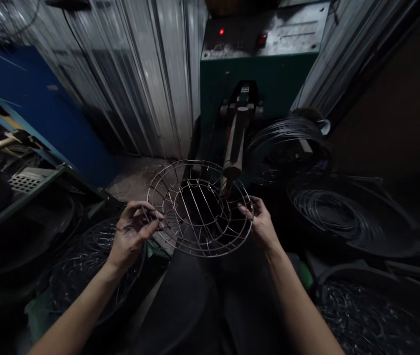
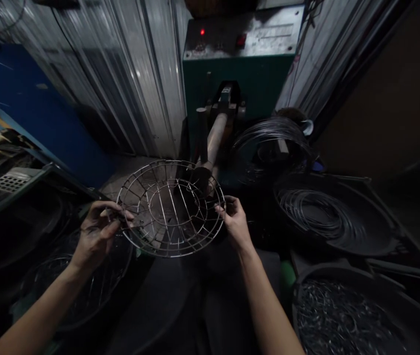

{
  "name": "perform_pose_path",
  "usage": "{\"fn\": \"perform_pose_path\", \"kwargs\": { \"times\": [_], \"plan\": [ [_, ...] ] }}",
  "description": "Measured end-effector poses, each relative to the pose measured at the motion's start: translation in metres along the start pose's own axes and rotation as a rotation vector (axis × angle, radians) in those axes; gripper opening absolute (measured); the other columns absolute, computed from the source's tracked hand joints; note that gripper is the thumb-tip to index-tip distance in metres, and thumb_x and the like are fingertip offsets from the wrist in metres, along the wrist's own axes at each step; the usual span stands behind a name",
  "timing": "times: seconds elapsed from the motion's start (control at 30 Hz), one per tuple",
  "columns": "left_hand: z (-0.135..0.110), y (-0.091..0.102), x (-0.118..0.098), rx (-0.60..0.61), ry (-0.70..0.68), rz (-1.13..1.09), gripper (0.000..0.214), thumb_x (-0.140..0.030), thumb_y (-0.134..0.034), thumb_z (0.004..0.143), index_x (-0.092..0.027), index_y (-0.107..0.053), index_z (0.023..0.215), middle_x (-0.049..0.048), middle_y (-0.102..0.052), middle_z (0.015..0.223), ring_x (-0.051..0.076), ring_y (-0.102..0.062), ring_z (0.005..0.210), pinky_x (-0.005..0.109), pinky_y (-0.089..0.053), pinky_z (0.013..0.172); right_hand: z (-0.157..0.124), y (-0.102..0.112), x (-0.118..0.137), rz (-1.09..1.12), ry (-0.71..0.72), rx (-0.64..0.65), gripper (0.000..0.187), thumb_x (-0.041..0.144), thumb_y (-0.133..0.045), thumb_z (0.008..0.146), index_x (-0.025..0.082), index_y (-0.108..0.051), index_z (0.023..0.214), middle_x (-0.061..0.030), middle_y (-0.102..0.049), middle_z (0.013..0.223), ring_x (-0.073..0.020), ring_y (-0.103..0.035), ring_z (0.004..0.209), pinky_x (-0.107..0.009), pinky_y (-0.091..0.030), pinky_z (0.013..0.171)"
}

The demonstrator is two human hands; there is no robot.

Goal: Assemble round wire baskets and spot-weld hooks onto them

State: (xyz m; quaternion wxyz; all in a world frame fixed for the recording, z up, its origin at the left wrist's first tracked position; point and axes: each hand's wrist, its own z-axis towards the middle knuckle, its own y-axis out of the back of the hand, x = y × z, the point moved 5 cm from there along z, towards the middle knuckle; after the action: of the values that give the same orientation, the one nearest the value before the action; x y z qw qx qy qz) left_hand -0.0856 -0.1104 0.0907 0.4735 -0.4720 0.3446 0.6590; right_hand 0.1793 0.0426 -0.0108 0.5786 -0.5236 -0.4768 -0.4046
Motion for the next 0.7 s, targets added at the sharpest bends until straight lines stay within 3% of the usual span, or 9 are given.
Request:
{"fn": "perform_pose_path", "kwargs": {
  "times": [0.1, 0.2, 0.33, 0.47, 0.7],
  "plan": [
    [-0.006, -0.001, 0.005, -0.019, -0.002, -0.015, 0.023, -0.025, -0.068, 0.076, -0.022, -0.054, 0.093, 0.0003, -0.066, 0.084, 0.012, -0.064, 0.069, 0.024, -0.054, 0.067, -0.001, -0.013, -0.009, 0.095, -0.159, 0.130, 0.039, 0.042, -0.074, 0.063, 0.021, -0.062, 0.093, -0.0026, -0.067, 0.086, -0.0191, -0.062, 0.086, -0.034, -0.046, 0.084],
    [-0.007, -0.002, 0.005, -0.013, 0.002, -0.013, 0.023, -0.023, -0.069, 0.075, -0.022, -0.054, 0.092, -0.0001, -0.066, 0.083, 0.011, -0.064, 0.069, 0.025, -0.054, 0.068, -0.001, -0.020, -0.011, 0.189, -0.222, 0.157, 0.039, 0.036, -0.075, 0.061, 0.020, -0.063, 0.095, -0.0022, -0.067, 0.081, -0.0183, -0.062, 0.083, -0.032, -0.048, 0.079],
    [-0.005, 0.000, 0.002, -0.013, 0.019, 0.000, 0.024, -0.022, -0.071, 0.073, -0.022, -0.055, 0.090, -0.0002, -0.066, 0.083, 0.011, -0.063, 0.070, 0.023, -0.054, 0.067, 0.000, -0.020, 0.001, 0.195, -0.211, 0.166, 0.044, 0.033, -0.075, 0.061, 0.024, -0.059, 0.101, 0.0017, -0.065, 0.076, -0.0158, -0.062, 0.073, -0.028, -0.048, 0.065],
    [-0.004, 0.003, 0.005, -0.026, 0.022, -0.025, 0.023, -0.022, -0.070, 0.074, -0.022, -0.055, 0.091, -0.0004, -0.066, 0.082, 0.011, -0.063, 0.072, 0.023, -0.055, 0.067, 0.004, -0.020, 0.015, 0.178, -0.153, 0.215, 0.038, 0.037, -0.076, 0.062, 0.025, -0.057, 0.092, 0.0046, -0.060, 0.072, -0.0114, -0.058, 0.061, -0.025, -0.047, 0.059],
    [-0.015, 0.005, 0.016, -0.015, 0.038, -0.074, 0.023, -0.021, -0.070, 0.075, -0.023, -0.054, 0.092, -0.0012, -0.066, 0.086, 0.011, -0.064, 0.074, 0.024, -0.055, 0.071, 0.011, -0.013, 0.017, -0.099, -0.005, 0.115, 0.029, 0.045, -0.071, 0.068, 0.022, -0.060, 0.083, 0.0042, -0.056, 0.068, -0.0096, -0.050, 0.058, -0.022, -0.041, 0.054]
  ]
}}
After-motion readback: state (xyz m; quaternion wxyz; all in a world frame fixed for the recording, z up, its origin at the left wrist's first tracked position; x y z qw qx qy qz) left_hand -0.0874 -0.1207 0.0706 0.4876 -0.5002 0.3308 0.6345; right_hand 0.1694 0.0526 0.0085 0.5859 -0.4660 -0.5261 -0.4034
